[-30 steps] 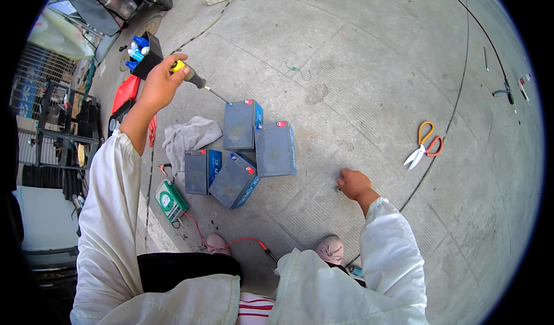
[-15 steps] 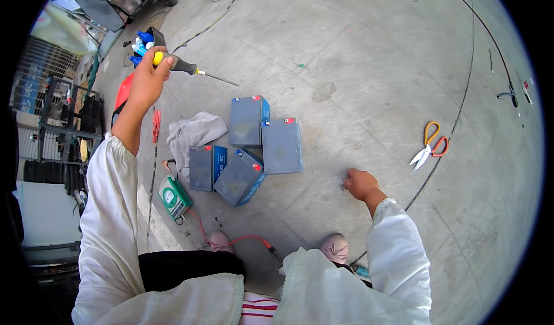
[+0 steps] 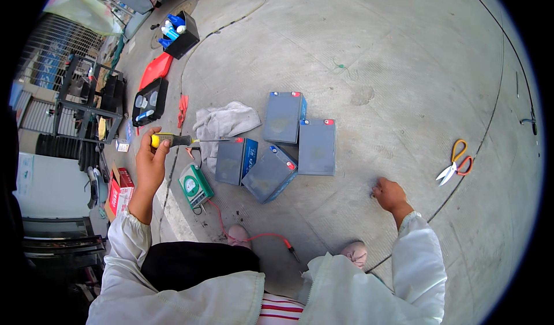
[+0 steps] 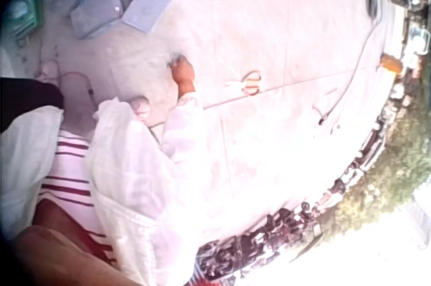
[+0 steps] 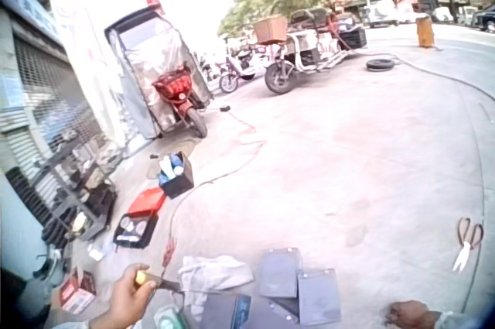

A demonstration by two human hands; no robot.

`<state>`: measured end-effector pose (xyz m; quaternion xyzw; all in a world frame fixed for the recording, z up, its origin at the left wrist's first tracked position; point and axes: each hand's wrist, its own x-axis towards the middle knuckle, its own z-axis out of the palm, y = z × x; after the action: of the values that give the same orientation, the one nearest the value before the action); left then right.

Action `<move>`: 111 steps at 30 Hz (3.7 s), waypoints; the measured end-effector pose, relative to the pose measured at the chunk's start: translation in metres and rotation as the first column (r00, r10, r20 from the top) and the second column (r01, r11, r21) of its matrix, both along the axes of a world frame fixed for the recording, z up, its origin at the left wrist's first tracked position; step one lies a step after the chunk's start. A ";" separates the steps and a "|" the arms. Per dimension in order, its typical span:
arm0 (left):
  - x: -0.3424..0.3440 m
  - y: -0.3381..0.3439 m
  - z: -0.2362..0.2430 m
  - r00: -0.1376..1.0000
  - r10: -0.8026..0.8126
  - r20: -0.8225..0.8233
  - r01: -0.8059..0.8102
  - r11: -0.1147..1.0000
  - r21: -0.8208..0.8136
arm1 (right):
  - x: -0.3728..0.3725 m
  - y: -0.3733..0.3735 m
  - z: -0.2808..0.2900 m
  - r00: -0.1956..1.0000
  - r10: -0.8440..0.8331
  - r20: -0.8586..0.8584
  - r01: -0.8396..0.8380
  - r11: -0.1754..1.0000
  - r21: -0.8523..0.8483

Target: The person uses a yellow screwdriver to test the terminals of several gray rectangular batteries arranged on the floor. The person repeatedly touches the screwdriver to the positive and negative terminals of each battery, likely checking for voltage or continuity.

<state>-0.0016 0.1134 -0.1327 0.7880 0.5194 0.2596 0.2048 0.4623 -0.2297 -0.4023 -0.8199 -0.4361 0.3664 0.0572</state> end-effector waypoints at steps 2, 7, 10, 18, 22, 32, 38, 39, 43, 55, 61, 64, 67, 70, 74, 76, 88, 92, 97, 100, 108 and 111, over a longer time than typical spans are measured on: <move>0.000 -0.002 -0.004 1.000 0.020 0.000 -0.020 1.000 -0.002 | 0.000 0.000 -0.003 1.000 0.001 0.006 -0.001 1.000 0.015; 0.001 0.000 -0.005 1.000 0.012 0.011 -0.012 1.000 -0.012 | -0.002 0.000 -0.003 1.000 -0.006 0.026 0.005 1.000 0.019; -0.001 0.001 -0.005 0.999 0.010 0.032 -0.009 0.999 -0.038 | -0.002 -0.002 -0.006 0.999 0.002 0.034 -0.004 0.999 0.041; -0.002 0.000 -0.005 0.997 -0.010 0.073 0.014 0.999 -0.051 | -0.002 -0.001 -0.012 0.999 0.005 0.047 -0.007 0.999 0.033; -0.004 0.000 -0.006 0.997 0.003 0.076 0.002 0.998 -0.070 | -0.002 -0.001 -0.011 0.999 0.006 0.045 -0.008 1.000 0.028; 0.002 -0.002 -0.005 0.999 -0.003 0.044 0.005 0.999 -0.046 | -0.001 0.000 -0.007 0.999 0.005 0.047 -0.006 1.000 0.030; 0.000 0.000 -0.004 0.999 -0.030 0.043 0.033 0.997 -0.070 | -0.002 0.000 -0.009 0.999 0.000 0.047 -0.001 0.999 0.037; 0.004 0.000 -0.002 0.997 -0.061 0.040 0.064 0.996 -0.066 | 0.000 0.000 -0.007 0.999 -0.006 0.050 0.003 0.999 0.042; 0.018 0.008 0.000 0.984 -0.165 0.068 0.167 0.986 -0.018 | -0.007 0.000 -0.007 0.998 -0.002 0.068 0.002 1.000 0.000; 0.060 0.015 -0.026 0.808 -0.199 0.554 0.416 0.859 -0.299 | -0.063 0.166 0.222 0.960 0.223 0.170 -0.281 0.777 0.564; 0.045 0.028 -0.040 0.775 -0.231 0.588 0.417 0.886 -0.202 | -0.207 0.282 0.323 0.802 0.533 0.270 -0.492 0.334 0.804; 0.038 0.031 -0.054 0.729 -0.223 0.648 0.433 0.882 -0.184 | -0.239 0.308 0.311 0.702 0.587 0.404 -0.648 0.291 0.704; 0.036 0.029 -0.050 0.679 -0.192 0.708 0.522 0.805 -0.282 | -0.244 0.317 0.294 0.632 0.644 0.431 -0.715 0.269 0.646; 0.038 0.025 -0.059 0.591 -0.109 0.799 0.544 0.785 -0.295 | -0.248 0.323 0.293 0.630 0.620 0.468 -0.737 0.285 0.613; 0.038 0.033 -0.089 0.630 -0.153 0.762 0.491 0.838 -0.237 | -0.261 0.334 0.301 0.670 0.534 0.516 -0.739 0.415 0.530; 0.047 0.025 -0.097 0.642 -0.073 0.763 0.388 0.890 -0.241 | -0.264 0.339 0.299 0.735 0.485 0.474 -0.678 0.519 0.520; 0.028 0.049 -0.096 0.699 -0.304 0.647 0.576 0.775 -0.259 | -0.266 0.326 0.299 0.643 0.537 0.547 -0.757 0.331 0.564; 0.027 0.049 -0.098 0.591 -0.380 0.711 0.700 0.680 -0.218 | -0.258 0.339 0.312 0.645 0.621 0.446 -0.763 0.554 0.331; -0.008 0.014 -0.137 0.790 -0.328 0.518 0.478 0.858 -0.186 | -0.271 0.352 0.307 0.691 0.561 0.456 -0.721 0.578 0.381; -0.033 -0.023 -0.169 0.880 -0.262 0.396 0.354 0.918 -0.178 | -0.279 0.367 0.309 0.594 0.663 0.455 -0.796 0.404 0.451; -0.039 -0.036 -0.201 0.942 -0.304 0.141 0.311 0.950 -0.033 | -0.290 0.372 0.326 0.599 0.557 0.576 -0.734 0.669 0.116; -0.045 -0.024 -0.206 0.959 -0.278 0.062 0.273 0.959 0.075 | -0.296 0.372 0.323 0.609 0.617 0.498 -0.791 0.523 0.318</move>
<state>-0.0463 0.0892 -0.3387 0.8490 0.3880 0.2739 0.2316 0.1659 0.1420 -0.0797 -0.5688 -0.8166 0.0879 0.0433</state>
